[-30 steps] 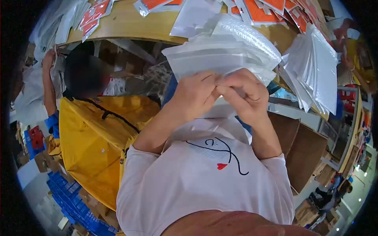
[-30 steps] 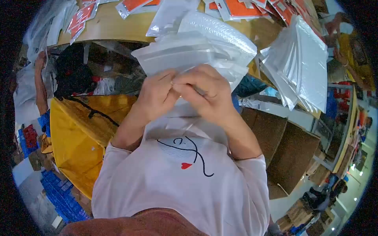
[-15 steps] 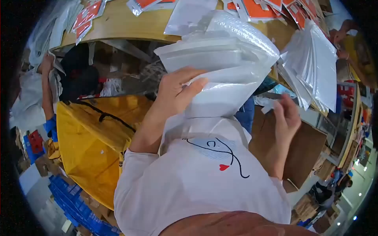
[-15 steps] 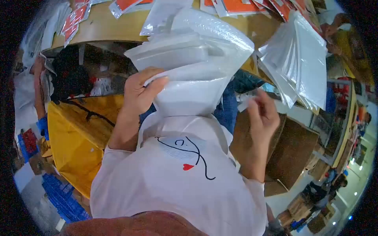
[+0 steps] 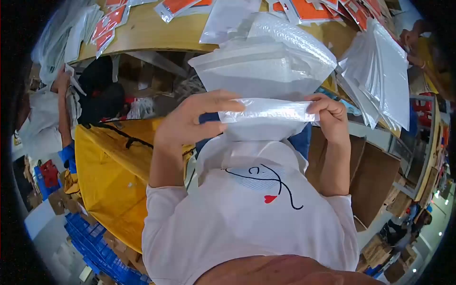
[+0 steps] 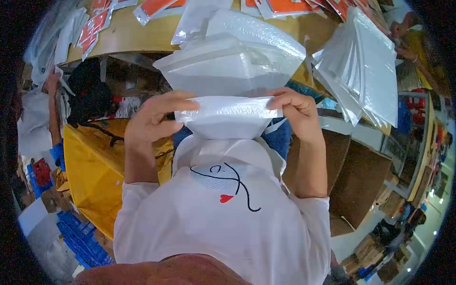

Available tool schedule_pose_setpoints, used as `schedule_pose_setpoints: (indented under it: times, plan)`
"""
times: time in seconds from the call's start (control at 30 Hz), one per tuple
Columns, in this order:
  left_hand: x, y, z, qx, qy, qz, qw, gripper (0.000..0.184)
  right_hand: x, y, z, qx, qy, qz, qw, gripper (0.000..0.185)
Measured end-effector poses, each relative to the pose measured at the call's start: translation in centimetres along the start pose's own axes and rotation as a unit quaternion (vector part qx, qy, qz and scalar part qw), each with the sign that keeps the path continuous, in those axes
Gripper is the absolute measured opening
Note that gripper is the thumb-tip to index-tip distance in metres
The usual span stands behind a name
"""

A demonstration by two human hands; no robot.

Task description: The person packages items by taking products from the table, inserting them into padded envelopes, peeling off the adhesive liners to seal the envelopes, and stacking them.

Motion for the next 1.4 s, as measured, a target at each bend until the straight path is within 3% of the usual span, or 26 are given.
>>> schedule_pose_setpoints:
  times: [0.1,0.23,0.3,0.33,0.4,0.47,0.5,0.57,0.6,0.67,0.7,0.73,0.77,0.8,0.83,0.9,0.97,1.0,1.07,1.13,1.17,1.23,1.3,1.33,1.4]
  plan:
    - [0.1,-0.5,-0.6,0.017,0.004,0.004,1.000,0.027,0.5,0.4,-0.2,-0.060,-0.038,-0.044,0.997,0.020]
    - [0.4,-0.5,1.2,0.000,0.096,-0.151,0.984,0.023,1.4,-2.0,1.4,0.198,-0.042,-0.101,0.974,0.015]
    - [0.8,-0.5,1.6,0.030,0.097,-0.156,0.982,0.021,0.8,-1.0,2.5,0.209,-0.015,-0.090,0.974,0.019]
    - [1.0,-0.5,1.8,0.062,0.099,-0.163,0.980,0.020,0.3,-0.5,3.0,0.210,-0.012,-0.085,0.974,0.019]
    - [1.8,-0.3,2.0,0.127,0.104,-0.178,0.970,0.018,-0.4,3.0,4.5,0.048,-0.004,-0.231,0.972,0.022]
    - [2.5,1.1,0.2,0.153,0.085,-0.191,0.966,0.017,-2.7,3.3,7.5,0.079,0.078,-0.278,0.954,0.022]
    - [2.8,2.4,-1.7,0.148,0.061,-0.207,0.965,0.017,-4.7,1.7,9.1,0.137,0.062,-0.263,0.953,0.021]
    - [5.0,6.4,-6.2,0.129,-0.086,-0.291,0.944,0.019,-9.7,-1.3,10.9,0.202,0.118,-0.198,0.952,0.022]
    - [7.2,9.1,-8.3,0.003,-0.058,-0.330,0.942,0.018,-12.7,-2.6,11.2,0.237,0.138,-0.141,0.951,0.026]
    - [14.6,14.0,-13.4,-0.197,-0.063,-0.493,0.845,0.012,-20.1,-4.0,10.3,0.265,0.164,-0.077,0.947,0.030]
    - [18.5,16.0,-16.4,-0.286,-0.050,-0.507,0.812,0.010,-25.0,-5.2,7.7,0.390,0.132,0.003,0.911,0.025]
    - [25.5,18.7,-18.1,-0.268,-0.043,-0.578,0.769,0.009,-28.5,-6.3,5.0,0.508,0.097,0.080,0.852,0.023]
    - [29.7,19.5,-20.7,-0.314,0.000,-0.631,0.709,0.012,-30.8,-6.1,4.1,0.505,0.105,0.084,0.853,0.023]
    - [32.5,19.4,-23.9,-0.356,0.042,-0.678,0.641,0.014,-32.6,-6.3,4.0,0.563,0.173,0.079,0.805,0.027]
    - [34.2,18.5,-26.5,-0.451,0.124,-0.708,0.529,0.018,-34.0,-6.7,3.7,0.615,0.239,0.071,0.748,0.030]
    - [34.3,17.6,-28.8,-0.562,0.237,-0.658,0.442,0.025,-35.0,-7.4,2.9,0.699,0.361,0.051,0.615,0.038]
    - [33.2,16.0,-28.7,-0.695,0.270,-0.580,0.327,0.030,-34.9,-8.2,3.5,0.773,0.441,-0.030,0.456,0.040]
    - [33.2,15.5,-27.8,-0.692,0.268,-0.590,0.318,0.030,-35.3,-7.7,3.4,0.768,0.452,-0.033,0.452,0.040]
    - [31.7,15.8,-22.7,-0.591,0.267,-0.583,0.490,0.032,-38.3,-5.8,0.2,0.809,0.316,0.087,0.488,0.032]
    - [27.8,15.8,-18.1,-0.587,0.215,-0.512,0.589,0.031,-37.9,-5.6,0.9,0.787,0.336,0.080,0.511,0.031]
    - [26.7,16.3,-15.8,-0.551,0.265,-0.515,0.601,0.028,-37.5,-5.7,1.4,0.790,0.334,0.083,0.508,0.031]
    - [21.8,16.2,-12.8,-0.527,0.200,-0.470,0.679,0.025,-36.8,-5.8,3.8,0.826,0.333,0.105,0.443,0.026]
    - [15.6,15.7,-11.5,-0.521,0.169,-0.425,0.720,0.023,-33.6,-6.5,10.1,0.684,0.389,0.005,0.617,0.024]
    - [13.4,15.8,-10.6,-0.455,0.142,-0.429,0.767,0.025,-32.9,-7.3,11.4,0.686,0.388,0.004,0.616,0.024]
    - [8.9,15.3,-9.2,-0.364,0.065,-0.433,0.822,0.035,-30.8,-7.5,17.3,0.577,0.443,-0.109,0.678,0.023]
Point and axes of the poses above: each hand's wrist, its own x-axis away from the middle knuckle, its own y-axis out of the back of the hand, z = x × y, the point moved 10 cm from there along -x, towards the middle knuckle, and after that the axes turned 3 degrees about -z, right-handed, at the moved point
